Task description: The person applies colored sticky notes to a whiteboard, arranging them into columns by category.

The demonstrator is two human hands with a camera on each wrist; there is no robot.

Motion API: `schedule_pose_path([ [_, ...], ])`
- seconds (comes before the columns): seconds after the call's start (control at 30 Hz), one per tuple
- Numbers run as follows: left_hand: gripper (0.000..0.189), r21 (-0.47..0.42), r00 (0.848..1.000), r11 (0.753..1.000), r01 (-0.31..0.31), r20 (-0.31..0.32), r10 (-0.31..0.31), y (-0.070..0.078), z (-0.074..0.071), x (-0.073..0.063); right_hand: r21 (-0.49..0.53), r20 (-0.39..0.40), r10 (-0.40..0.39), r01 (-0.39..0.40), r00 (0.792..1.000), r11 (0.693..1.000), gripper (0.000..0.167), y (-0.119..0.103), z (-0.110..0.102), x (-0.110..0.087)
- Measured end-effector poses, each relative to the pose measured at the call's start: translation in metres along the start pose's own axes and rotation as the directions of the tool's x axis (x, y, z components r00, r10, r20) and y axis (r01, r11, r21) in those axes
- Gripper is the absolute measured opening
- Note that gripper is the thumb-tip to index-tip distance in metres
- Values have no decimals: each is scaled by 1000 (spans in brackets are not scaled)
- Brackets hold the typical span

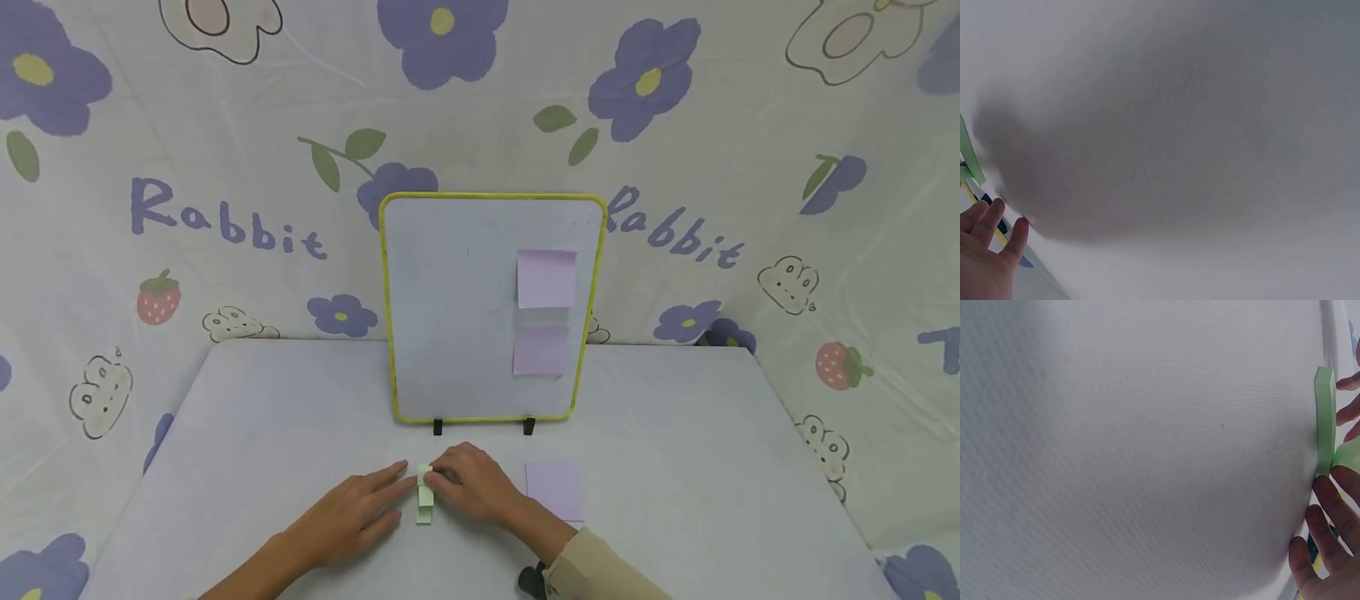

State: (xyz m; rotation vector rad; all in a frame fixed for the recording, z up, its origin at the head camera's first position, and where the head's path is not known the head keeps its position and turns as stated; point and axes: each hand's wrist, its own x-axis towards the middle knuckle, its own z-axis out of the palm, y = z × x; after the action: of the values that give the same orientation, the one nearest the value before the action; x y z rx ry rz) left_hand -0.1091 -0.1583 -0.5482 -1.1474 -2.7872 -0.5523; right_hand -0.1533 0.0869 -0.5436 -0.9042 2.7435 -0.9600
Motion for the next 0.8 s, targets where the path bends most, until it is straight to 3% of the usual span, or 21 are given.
schedule_pose_path([
  [0.17,45,33,999,999,-11,47,9,0,1,4,7,1,11,-11,1000,1000,28,1,1,1],
  [0.5,42,88,988,996,25,148,-38,7,-1,11,60,49,54,-57,997,997,28,-2,3,3],
  [0.8,35,91,990,995,35,129,-47,9,1,13,241,48,-4,-7,999,971,20,-5,4,3],
])
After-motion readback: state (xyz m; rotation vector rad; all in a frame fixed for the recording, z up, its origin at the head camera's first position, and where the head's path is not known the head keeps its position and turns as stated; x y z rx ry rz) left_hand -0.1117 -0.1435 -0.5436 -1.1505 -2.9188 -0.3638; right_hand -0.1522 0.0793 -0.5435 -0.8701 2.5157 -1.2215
